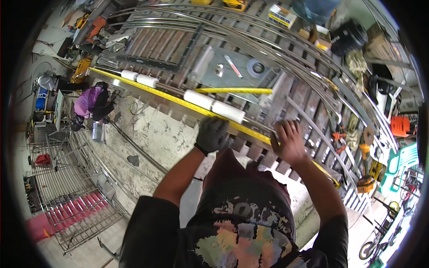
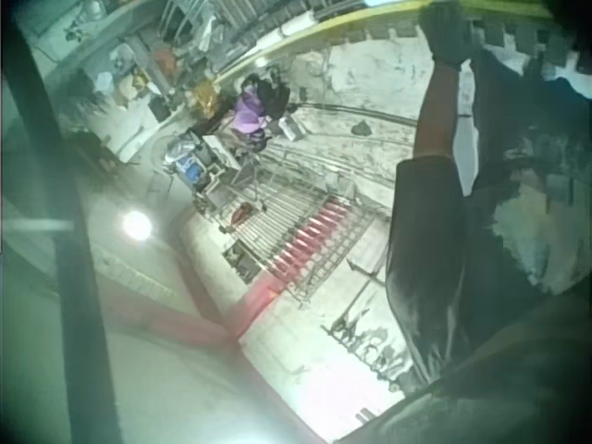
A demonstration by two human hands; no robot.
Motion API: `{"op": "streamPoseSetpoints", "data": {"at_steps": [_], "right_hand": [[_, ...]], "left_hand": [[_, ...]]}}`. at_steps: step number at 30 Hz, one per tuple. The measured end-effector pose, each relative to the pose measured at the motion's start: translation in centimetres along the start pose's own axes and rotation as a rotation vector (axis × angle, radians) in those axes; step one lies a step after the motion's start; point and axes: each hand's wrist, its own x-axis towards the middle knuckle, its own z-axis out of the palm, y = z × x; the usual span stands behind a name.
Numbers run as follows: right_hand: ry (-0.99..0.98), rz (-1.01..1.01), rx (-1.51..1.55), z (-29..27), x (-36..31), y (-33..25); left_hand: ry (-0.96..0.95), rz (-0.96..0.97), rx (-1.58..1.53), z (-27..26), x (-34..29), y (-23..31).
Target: Measure and mark metal strips for fabrication using a tape measure and a marker.
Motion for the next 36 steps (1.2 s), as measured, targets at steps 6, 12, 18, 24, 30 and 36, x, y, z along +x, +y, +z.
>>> {"op": "streamPoseSetpoints", "data": {"at_steps": [6, 12, 18, 24, 30, 36], "right_hand": [[-0.132, 0.295, 0.108, 14.0, 20.8, 2.6], [-0.177, 0.491, -0.021, 21.7, 27.7, 4.9], [-0.071, 0.433, 0.046, 14.1, 23.9, -0.4], [0.065, 0.141, 0.349, -5.0, 17.8, -14.5], [0.297, -0.393, 0.7, -19.5, 10.2, -21.2], [0.416, -0.291, 0.489, -26.1, -0.8, -21.4]], "left_hand": [[0.106, 0.048, -0.06, 0.4, -0.2, -0.4], [0.025, -0.013, -0.28, 0.4, -0.4, -0.7], [0.24, 0.072, -0.095, 0.6, -0.7, -0.9], [0.021, 0.009, -0.244, 1.3, -0.9, -0.9], [0.064, 0.031, -0.104, 1.7, -1.2, -0.6], [0.117, 0.076, 0.061, 1.4, -1.1, -0.5]]}}
